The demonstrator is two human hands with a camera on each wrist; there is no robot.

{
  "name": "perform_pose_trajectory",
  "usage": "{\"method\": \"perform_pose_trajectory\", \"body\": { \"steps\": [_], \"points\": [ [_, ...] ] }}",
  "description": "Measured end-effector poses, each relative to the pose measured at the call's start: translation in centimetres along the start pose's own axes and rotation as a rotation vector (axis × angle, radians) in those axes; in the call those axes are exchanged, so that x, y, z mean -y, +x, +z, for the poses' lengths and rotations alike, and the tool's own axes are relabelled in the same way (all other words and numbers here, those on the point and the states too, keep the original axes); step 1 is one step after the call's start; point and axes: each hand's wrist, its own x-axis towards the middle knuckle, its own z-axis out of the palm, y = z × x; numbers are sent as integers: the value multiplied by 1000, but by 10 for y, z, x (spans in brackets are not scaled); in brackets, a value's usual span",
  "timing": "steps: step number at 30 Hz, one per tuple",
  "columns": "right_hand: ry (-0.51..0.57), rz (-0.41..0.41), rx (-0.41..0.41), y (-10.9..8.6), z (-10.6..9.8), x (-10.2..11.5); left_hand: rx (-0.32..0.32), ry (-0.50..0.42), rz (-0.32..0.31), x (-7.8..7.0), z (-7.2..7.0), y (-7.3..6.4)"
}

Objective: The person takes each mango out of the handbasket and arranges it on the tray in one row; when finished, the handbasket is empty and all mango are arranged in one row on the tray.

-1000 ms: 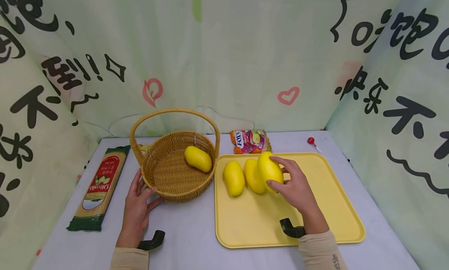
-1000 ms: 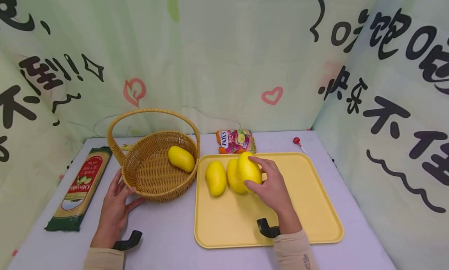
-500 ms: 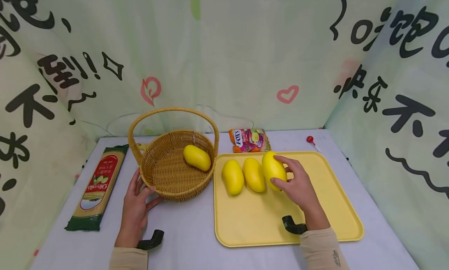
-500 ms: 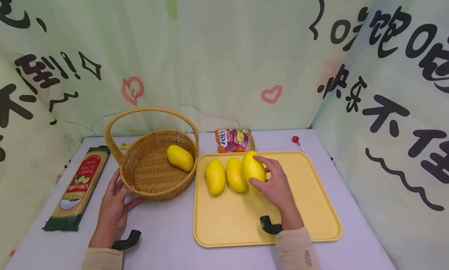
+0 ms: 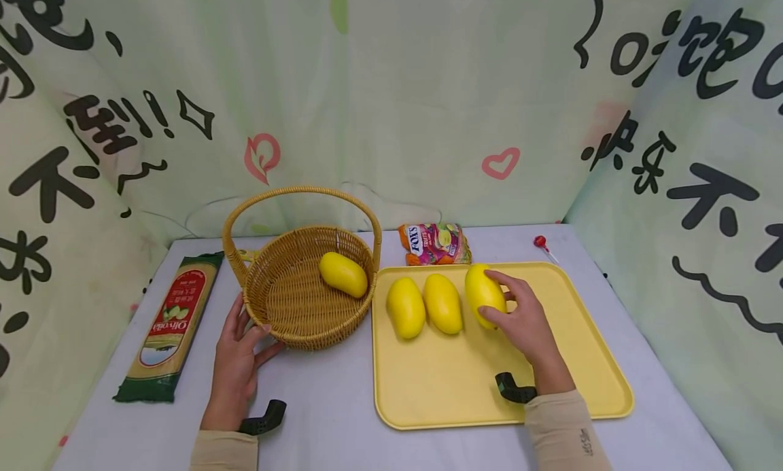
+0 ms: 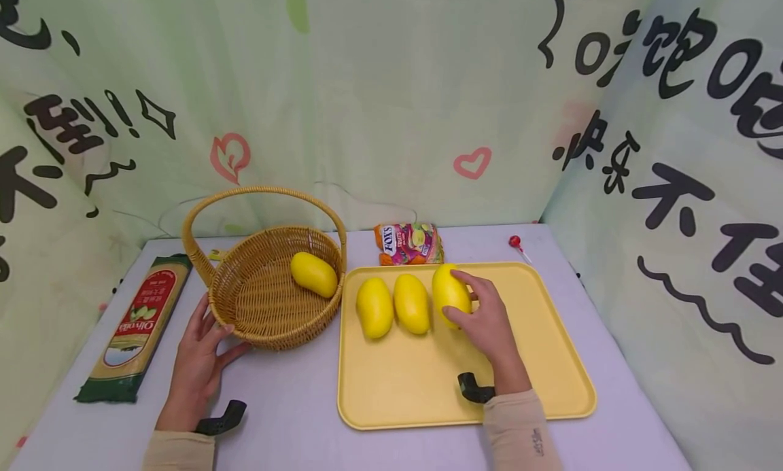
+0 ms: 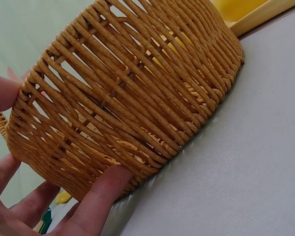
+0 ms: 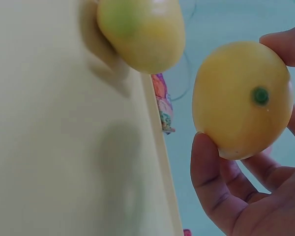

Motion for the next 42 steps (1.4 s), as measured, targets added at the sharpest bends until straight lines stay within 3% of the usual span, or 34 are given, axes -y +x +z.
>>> {"method": "perform_pose_trajectory", "body": {
  "steps": [20, 42],
  "points": [
    [-69, 25, -1, 6, 6, -14, -5, -4, 11, -1, 1, -1],
    [-161, -34, 13, 9, 16, -20, 3, -14, -4, 0, -1, 1]
  ]
}}
